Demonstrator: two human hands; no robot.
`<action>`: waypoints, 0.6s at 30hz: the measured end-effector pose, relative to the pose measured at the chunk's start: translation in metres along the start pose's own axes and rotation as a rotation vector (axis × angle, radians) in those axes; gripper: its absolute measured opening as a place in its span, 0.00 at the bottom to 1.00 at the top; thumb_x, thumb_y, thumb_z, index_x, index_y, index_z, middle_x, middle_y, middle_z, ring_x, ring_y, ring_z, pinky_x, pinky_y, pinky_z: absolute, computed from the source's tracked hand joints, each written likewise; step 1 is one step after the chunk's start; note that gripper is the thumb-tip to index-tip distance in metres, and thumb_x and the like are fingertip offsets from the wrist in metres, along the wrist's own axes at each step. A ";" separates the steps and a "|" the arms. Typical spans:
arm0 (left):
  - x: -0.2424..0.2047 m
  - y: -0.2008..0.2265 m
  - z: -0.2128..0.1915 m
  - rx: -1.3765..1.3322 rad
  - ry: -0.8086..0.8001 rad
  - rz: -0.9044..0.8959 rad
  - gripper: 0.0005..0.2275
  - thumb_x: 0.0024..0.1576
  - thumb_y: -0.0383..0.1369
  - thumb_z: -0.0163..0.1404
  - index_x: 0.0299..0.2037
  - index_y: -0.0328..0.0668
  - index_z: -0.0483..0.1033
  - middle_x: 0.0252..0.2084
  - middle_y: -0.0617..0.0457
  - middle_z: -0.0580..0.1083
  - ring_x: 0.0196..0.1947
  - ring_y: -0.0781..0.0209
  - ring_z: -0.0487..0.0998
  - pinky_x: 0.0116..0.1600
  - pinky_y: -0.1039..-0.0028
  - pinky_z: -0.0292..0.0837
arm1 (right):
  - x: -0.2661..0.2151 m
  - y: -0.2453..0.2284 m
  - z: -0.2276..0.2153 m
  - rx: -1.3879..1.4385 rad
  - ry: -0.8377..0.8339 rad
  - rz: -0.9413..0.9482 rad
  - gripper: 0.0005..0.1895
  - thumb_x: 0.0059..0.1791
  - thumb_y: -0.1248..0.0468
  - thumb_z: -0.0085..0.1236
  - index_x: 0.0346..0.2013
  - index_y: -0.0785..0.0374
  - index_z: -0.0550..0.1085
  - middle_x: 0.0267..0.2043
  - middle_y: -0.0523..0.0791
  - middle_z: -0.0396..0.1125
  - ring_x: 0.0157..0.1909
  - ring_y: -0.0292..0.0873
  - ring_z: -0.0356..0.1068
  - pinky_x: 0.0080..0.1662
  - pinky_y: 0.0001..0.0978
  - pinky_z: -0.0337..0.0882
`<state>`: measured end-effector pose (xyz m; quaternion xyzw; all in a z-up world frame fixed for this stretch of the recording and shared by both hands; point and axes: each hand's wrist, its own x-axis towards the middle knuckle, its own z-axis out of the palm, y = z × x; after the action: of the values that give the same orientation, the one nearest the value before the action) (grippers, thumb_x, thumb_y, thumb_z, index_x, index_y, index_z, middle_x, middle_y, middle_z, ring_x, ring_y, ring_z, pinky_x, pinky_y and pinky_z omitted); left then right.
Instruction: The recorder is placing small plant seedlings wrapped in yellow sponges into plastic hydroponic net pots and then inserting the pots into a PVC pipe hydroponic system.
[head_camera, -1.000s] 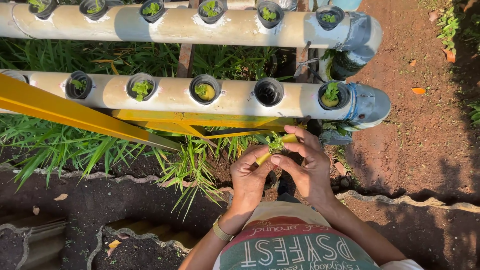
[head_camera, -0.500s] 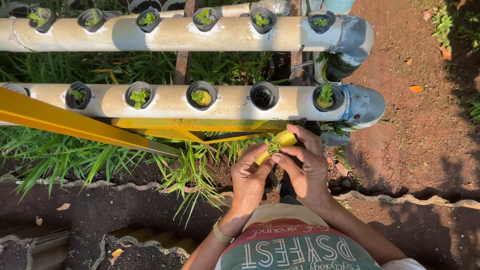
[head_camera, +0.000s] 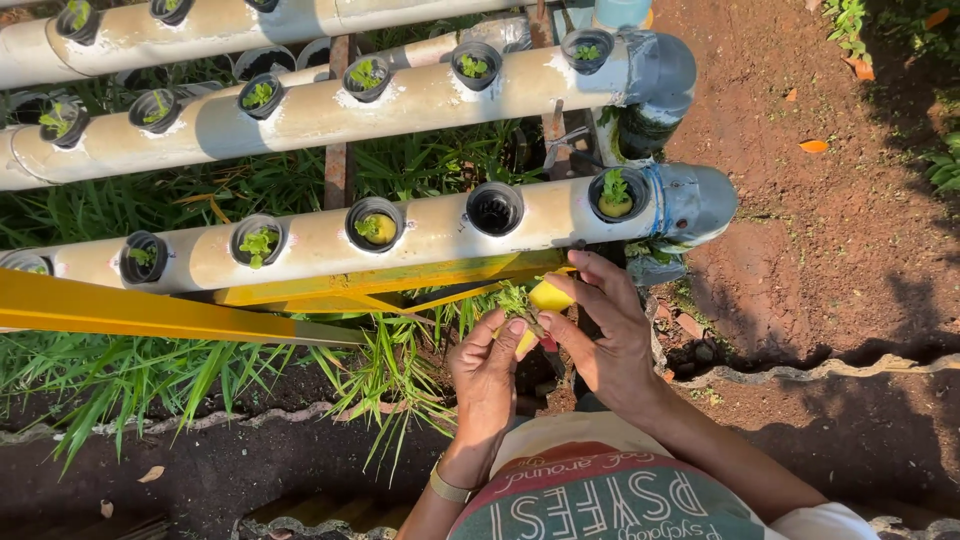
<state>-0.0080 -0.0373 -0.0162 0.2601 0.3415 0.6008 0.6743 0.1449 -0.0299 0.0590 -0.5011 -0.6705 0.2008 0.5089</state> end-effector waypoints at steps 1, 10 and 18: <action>0.001 0.001 0.000 0.004 -0.007 -0.003 0.11 0.62 0.24 0.53 0.54 0.28 0.77 0.45 0.49 0.80 0.43 0.65 0.79 0.52 0.73 0.77 | 0.001 0.004 0.000 -0.001 0.008 0.002 0.22 0.45 0.72 0.67 0.54 0.65 0.75 0.65 0.52 0.62 0.64 0.45 0.64 0.59 0.35 0.70; 0.000 -0.006 -0.002 0.143 0.011 0.031 0.12 0.60 0.22 0.56 0.53 0.29 0.79 0.46 0.49 0.80 0.41 0.67 0.78 0.50 0.75 0.75 | -0.020 0.024 0.001 0.366 -0.087 0.507 0.12 0.47 0.72 0.69 0.44 0.69 0.78 0.38 0.45 0.74 0.38 0.33 0.71 0.39 0.26 0.73; -0.002 0.008 0.013 0.549 0.016 0.277 0.14 0.62 0.24 0.56 0.57 0.29 0.78 0.52 0.45 0.77 0.50 0.63 0.77 0.57 0.75 0.73 | -0.012 -0.006 0.012 0.058 0.017 0.038 0.17 0.47 0.72 0.66 0.50 0.68 0.73 0.45 0.49 0.72 0.41 0.40 0.73 0.41 0.29 0.73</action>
<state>-0.0028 -0.0378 -0.0015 0.4718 0.4577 0.5746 0.4877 0.1316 -0.0404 0.0533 -0.5003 -0.6505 0.2255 0.5250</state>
